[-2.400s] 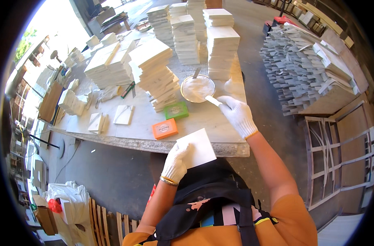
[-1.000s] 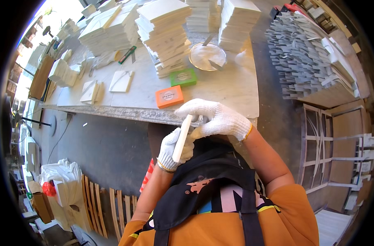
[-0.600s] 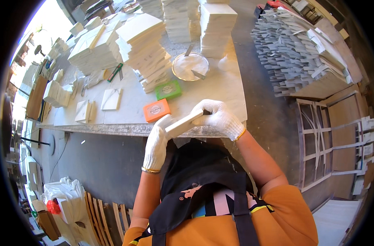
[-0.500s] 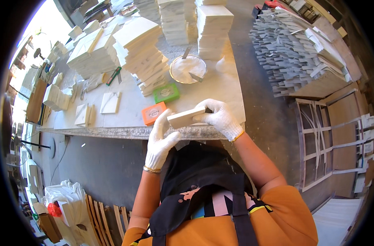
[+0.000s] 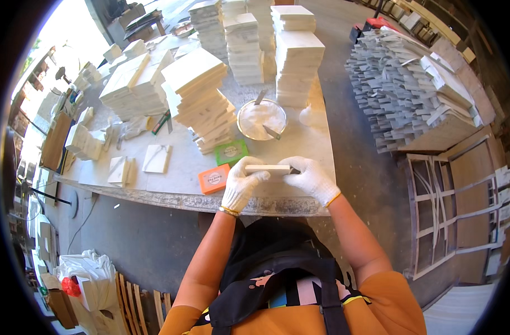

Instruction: The person repeatedly picks up small white rectangular blocks, applies a white paste to edges with a metal spatula, and smooths the surfaces using green and orange sanding blocks. The person stacks the finished blocks on the table.

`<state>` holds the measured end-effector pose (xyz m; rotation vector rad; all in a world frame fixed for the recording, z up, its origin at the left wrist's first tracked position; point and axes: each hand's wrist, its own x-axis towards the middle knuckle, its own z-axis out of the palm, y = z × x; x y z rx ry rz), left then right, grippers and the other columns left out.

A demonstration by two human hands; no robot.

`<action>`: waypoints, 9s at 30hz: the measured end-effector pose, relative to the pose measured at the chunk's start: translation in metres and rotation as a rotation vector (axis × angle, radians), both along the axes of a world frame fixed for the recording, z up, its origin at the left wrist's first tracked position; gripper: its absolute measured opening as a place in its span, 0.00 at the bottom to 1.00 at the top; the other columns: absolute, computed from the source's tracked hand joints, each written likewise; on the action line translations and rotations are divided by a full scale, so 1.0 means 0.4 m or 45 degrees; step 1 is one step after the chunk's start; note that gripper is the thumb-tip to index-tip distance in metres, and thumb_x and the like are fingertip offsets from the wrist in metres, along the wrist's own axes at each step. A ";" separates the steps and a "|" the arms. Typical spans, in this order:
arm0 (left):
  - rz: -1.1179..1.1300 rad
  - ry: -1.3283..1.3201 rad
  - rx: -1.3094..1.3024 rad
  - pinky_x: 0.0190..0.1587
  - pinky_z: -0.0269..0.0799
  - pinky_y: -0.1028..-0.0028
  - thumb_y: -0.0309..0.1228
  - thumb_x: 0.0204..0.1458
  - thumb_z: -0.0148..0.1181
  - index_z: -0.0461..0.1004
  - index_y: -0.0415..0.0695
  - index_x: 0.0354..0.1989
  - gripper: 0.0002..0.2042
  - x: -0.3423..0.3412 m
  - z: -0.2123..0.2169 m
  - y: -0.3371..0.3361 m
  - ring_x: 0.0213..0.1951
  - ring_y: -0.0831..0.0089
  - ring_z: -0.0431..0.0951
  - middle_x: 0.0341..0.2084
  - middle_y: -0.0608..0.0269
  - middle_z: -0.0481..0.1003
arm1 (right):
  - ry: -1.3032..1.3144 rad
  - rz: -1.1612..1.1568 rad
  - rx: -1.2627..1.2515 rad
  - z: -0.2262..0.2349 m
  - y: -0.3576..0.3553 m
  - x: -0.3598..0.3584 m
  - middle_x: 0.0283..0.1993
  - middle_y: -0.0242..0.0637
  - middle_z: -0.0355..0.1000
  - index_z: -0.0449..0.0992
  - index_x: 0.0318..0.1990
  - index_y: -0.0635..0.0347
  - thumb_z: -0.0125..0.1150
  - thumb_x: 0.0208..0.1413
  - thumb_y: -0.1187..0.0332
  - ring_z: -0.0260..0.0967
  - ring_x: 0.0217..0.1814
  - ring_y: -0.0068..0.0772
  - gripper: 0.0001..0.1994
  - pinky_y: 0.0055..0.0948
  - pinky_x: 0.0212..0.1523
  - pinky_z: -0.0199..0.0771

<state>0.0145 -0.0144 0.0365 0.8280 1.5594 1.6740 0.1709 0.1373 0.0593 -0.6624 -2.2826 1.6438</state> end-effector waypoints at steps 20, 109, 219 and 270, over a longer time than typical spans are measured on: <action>-0.036 -0.244 0.052 0.43 0.72 0.77 0.24 0.49 0.69 0.74 0.39 0.44 0.14 -0.006 -0.059 0.010 0.38 0.81 0.74 0.36 0.67 0.78 | -0.690 0.187 1.328 0.099 0.137 -0.307 0.37 0.44 0.80 0.82 0.39 0.53 0.54 0.57 0.64 0.79 0.41 0.51 0.10 0.47 0.40 0.78; 0.000 -0.124 0.063 0.44 0.72 0.77 0.23 0.51 0.67 0.74 0.41 0.43 0.12 0.002 -0.100 0.021 0.39 0.80 0.74 0.35 0.67 0.78 | -0.055 -0.082 0.164 0.114 -0.016 0.047 0.42 0.33 0.78 0.78 0.57 0.58 0.55 0.63 0.76 0.72 0.36 0.18 0.16 0.20 0.37 0.75; 0.106 -0.428 0.266 0.49 0.70 0.75 0.27 0.54 0.65 0.73 0.38 0.48 0.14 0.049 -0.031 -0.032 0.42 0.80 0.73 0.40 0.65 0.77 | 0.007 -0.465 0.245 0.218 -0.003 0.008 0.39 0.36 0.80 0.76 0.56 0.59 0.58 0.61 0.73 0.75 0.31 0.20 0.16 0.22 0.31 0.73; 0.440 -1.226 0.157 0.53 0.75 0.68 0.35 0.61 0.60 0.71 0.36 0.56 0.19 0.132 0.032 -0.263 0.47 0.68 0.78 0.47 0.60 0.76 | -0.321 0.052 -0.348 0.135 -0.164 0.016 0.38 0.32 0.77 0.77 0.55 0.63 0.56 0.65 0.56 0.71 0.34 0.19 0.21 0.21 0.31 0.68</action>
